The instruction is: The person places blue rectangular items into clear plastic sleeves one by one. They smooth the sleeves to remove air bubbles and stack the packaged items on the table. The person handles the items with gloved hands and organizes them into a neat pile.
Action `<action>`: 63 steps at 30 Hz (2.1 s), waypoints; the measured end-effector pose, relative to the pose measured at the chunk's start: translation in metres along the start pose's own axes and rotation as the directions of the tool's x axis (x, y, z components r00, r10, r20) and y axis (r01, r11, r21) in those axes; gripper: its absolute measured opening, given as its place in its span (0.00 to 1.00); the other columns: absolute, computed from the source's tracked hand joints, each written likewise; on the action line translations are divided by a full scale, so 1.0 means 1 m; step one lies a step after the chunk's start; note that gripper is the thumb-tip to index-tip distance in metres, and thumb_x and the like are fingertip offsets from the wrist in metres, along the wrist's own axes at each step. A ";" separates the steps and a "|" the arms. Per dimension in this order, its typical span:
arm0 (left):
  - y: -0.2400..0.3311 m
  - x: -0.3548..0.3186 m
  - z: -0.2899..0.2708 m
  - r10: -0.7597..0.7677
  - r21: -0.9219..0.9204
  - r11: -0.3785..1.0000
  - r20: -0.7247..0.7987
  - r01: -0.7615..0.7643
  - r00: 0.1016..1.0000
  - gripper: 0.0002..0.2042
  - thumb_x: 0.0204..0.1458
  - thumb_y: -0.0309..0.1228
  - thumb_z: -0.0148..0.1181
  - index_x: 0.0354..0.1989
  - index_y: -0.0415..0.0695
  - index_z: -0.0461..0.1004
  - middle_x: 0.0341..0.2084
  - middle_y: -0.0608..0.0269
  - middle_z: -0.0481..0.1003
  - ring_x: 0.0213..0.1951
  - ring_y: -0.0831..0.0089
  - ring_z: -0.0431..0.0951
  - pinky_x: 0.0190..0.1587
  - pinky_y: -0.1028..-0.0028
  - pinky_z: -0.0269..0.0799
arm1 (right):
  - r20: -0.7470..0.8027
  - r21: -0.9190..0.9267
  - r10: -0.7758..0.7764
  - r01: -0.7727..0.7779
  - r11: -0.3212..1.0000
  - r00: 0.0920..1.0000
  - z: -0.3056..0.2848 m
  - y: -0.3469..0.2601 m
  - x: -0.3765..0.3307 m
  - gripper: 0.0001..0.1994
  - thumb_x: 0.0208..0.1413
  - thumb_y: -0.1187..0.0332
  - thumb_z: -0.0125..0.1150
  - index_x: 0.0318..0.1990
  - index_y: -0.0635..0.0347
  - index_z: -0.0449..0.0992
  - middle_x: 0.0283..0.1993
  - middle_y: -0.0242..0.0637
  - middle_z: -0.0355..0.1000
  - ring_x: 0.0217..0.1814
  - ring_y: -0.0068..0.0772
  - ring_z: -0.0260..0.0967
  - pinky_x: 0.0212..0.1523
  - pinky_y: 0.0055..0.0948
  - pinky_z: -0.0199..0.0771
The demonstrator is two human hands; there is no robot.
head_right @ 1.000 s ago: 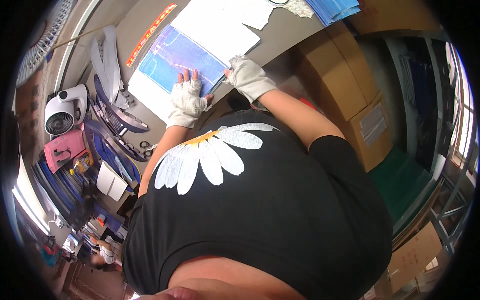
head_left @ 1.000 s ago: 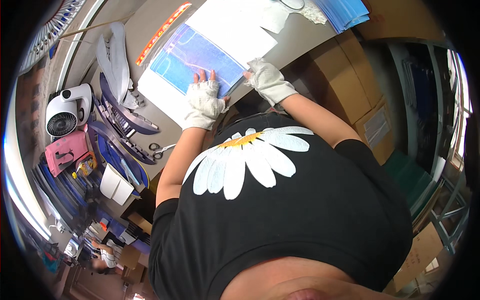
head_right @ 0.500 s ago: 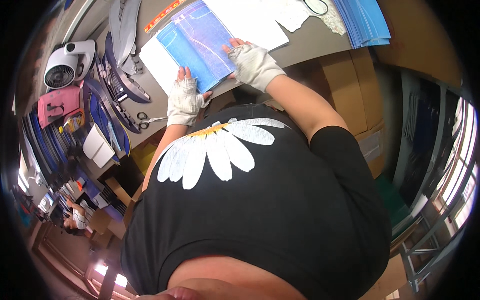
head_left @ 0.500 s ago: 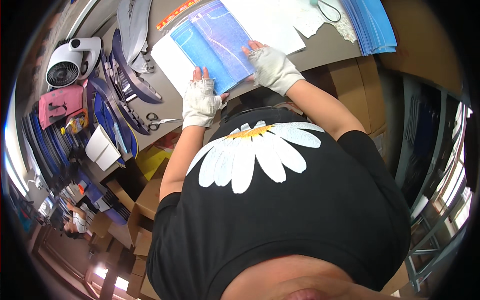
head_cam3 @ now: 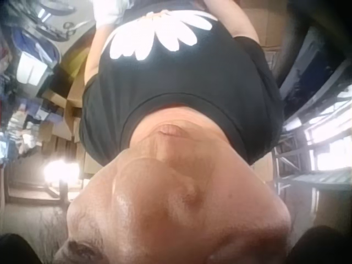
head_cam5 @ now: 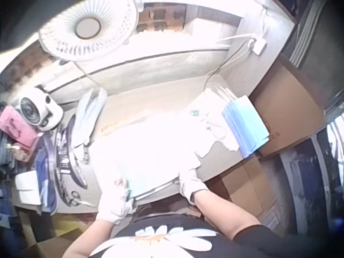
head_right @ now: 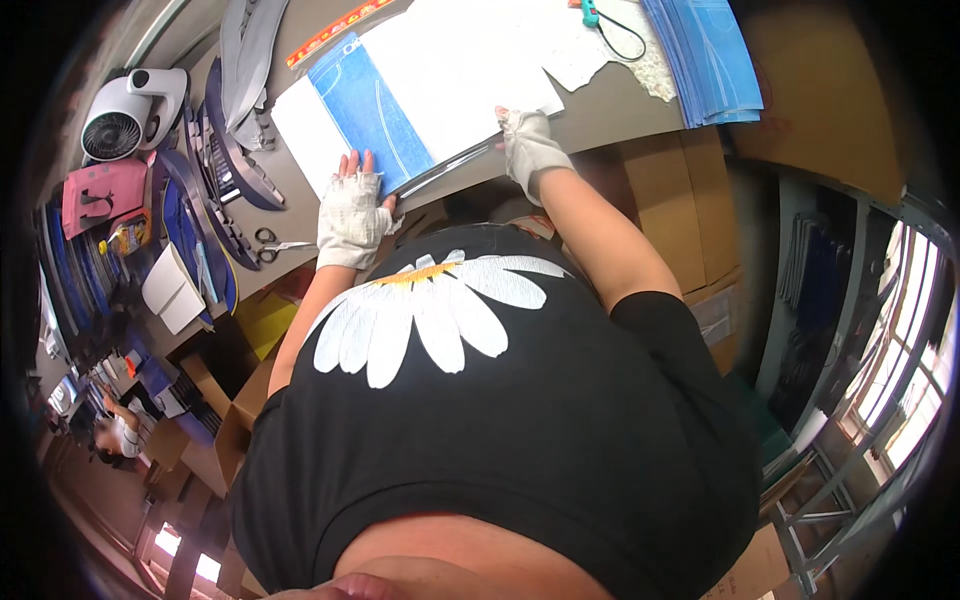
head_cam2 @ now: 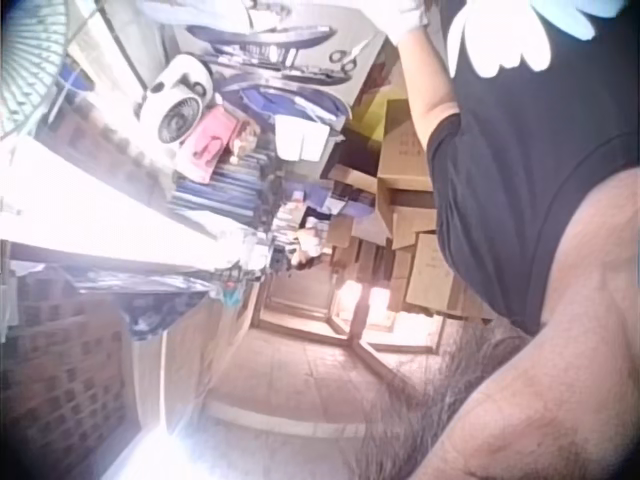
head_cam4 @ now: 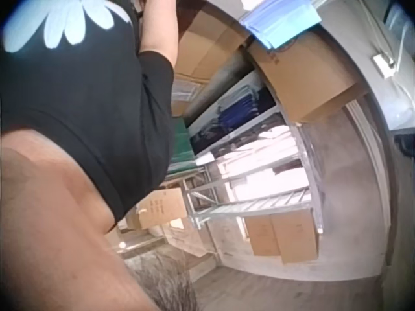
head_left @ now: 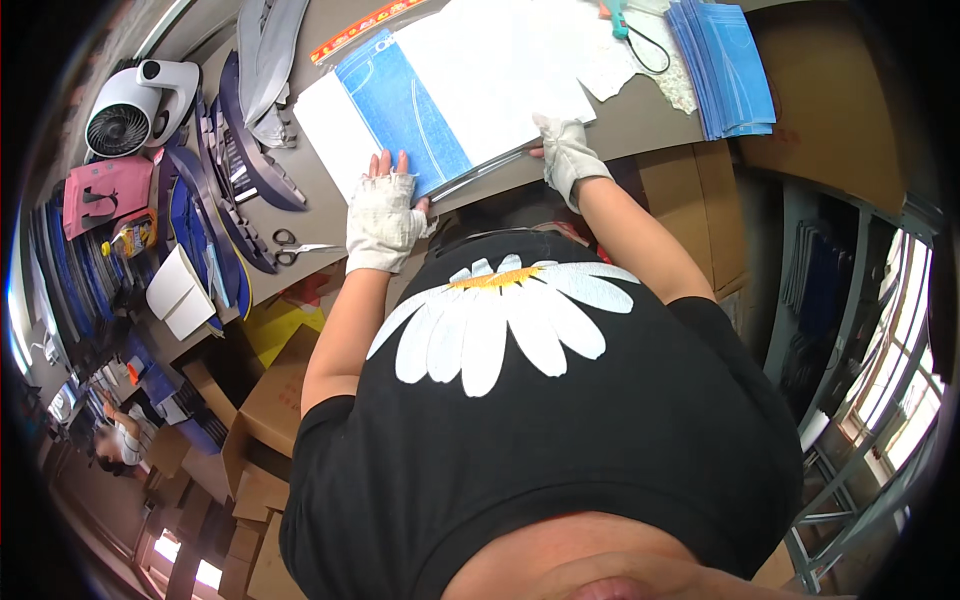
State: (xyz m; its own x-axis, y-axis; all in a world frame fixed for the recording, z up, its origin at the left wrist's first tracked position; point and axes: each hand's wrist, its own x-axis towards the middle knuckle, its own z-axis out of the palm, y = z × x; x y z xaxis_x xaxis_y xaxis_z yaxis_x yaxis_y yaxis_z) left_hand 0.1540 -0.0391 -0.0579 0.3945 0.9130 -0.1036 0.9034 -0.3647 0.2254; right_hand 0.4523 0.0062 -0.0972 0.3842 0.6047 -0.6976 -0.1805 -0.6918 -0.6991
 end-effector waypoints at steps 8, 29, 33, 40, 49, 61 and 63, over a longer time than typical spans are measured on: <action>0.016 0.060 0.007 0.055 0.040 0.998 -0.097 -0.051 0.994 0.49 0.44 0.58 0.67 0.71 0.44 0.55 0.69 0.36 0.54 0.71 0.41 0.52 0.70 0.50 0.50 | 0.091 -0.265 -0.185 0.202 0.943 0.979 -0.008 -0.005 0.012 0.21 0.56 0.67 0.65 0.55 0.67 0.72 0.48 0.42 0.76 0.37 0.34 0.77 0.35 0.31 0.80; 0.004 0.005 0.039 -0.077 -0.246 0.969 -0.240 0.016 0.968 0.38 0.52 0.30 0.62 0.72 0.40 0.53 0.55 0.42 0.70 0.59 0.48 0.71 0.55 0.58 0.72 | 0.166 -0.535 -0.405 0.427 0.729 0.899 -0.009 -0.001 0.012 0.32 0.56 0.64 0.64 0.65 0.72 0.62 0.52 0.54 0.74 0.56 0.42 0.73 0.57 0.32 0.72; 0.006 0.004 0.061 -0.668 -0.948 0.161 0.102 0.276 0.737 0.27 0.60 0.24 0.53 0.68 0.37 0.57 0.43 0.49 0.75 0.43 0.54 0.81 0.33 0.65 0.80 | -0.235 -0.829 -0.588 0.157 0.537 0.774 -0.029 0.011 0.068 0.33 0.53 0.60 0.67 0.62 0.72 0.65 0.58 0.56 0.70 0.60 0.45 0.70 0.63 0.37 0.67; -0.025 -0.005 0.107 -0.834 -0.952 -0.253 0.305 0.173 0.460 0.20 0.60 0.36 0.61 0.53 0.32 0.71 0.35 0.52 0.77 0.30 0.61 0.83 0.27 0.74 0.80 | 0.568 -0.551 -0.812 0.795 -0.254 0.133 0.020 -0.083 -0.029 0.14 0.52 0.70 0.60 0.46 0.67 0.77 0.53 0.46 0.75 0.60 0.43 0.71 0.65 0.36 0.67; -0.034 -0.013 0.109 -0.869 -0.992 0.021 0.044 0.126 0.494 0.21 0.58 0.28 0.62 0.56 0.31 0.65 0.33 0.55 0.77 0.23 0.70 0.78 0.23 0.75 0.76 | 0.985 -0.141 -0.151 0.879 -0.455 0.079 0.140 -0.054 -0.054 0.18 0.53 0.62 0.61 0.51 0.53 0.78 0.50 0.40 0.75 0.55 0.42 0.73 0.57 0.39 0.71; -0.023 -0.022 0.091 -0.889 -0.993 -0.074 0.110 0.097 0.444 0.20 0.57 0.22 0.55 0.59 0.32 0.66 0.42 0.54 0.77 0.37 0.68 0.79 0.38 0.71 0.77 | 0.952 -0.006 -0.277 0.896 -0.443 -0.130 0.141 -0.037 -0.026 0.20 0.56 0.60 0.58 0.56 0.52 0.76 0.53 0.41 0.73 0.55 0.42 0.71 0.57 0.38 0.70; -0.022 -0.023 0.091 -0.899 -0.993 -0.044 0.089 0.113 0.428 0.21 0.56 0.22 0.55 0.59 0.32 0.66 0.42 0.53 0.77 0.38 0.67 0.79 0.40 0.71 0.77 | 0.952 -0.003 -0.281 0.912 -0.411 -0.123 0.141 -0.037 -0.022 0.20 0.56 0.60 0.58 0.56 0.53 0.76 0.52 0.42 0.74 0.54 0.43 0.71 0.57 0.38 0.70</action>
State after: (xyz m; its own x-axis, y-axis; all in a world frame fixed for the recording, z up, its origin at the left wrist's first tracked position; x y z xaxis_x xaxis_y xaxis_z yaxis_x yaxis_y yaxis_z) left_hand 0.1402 -0.0689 -0.1484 -0.6286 0.7027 -0.3333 -0.1621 0.3007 0.9398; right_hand 0.3225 0.0743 -0.0782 -0.8585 0.4952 0.1334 0.4271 0.8343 -0.3486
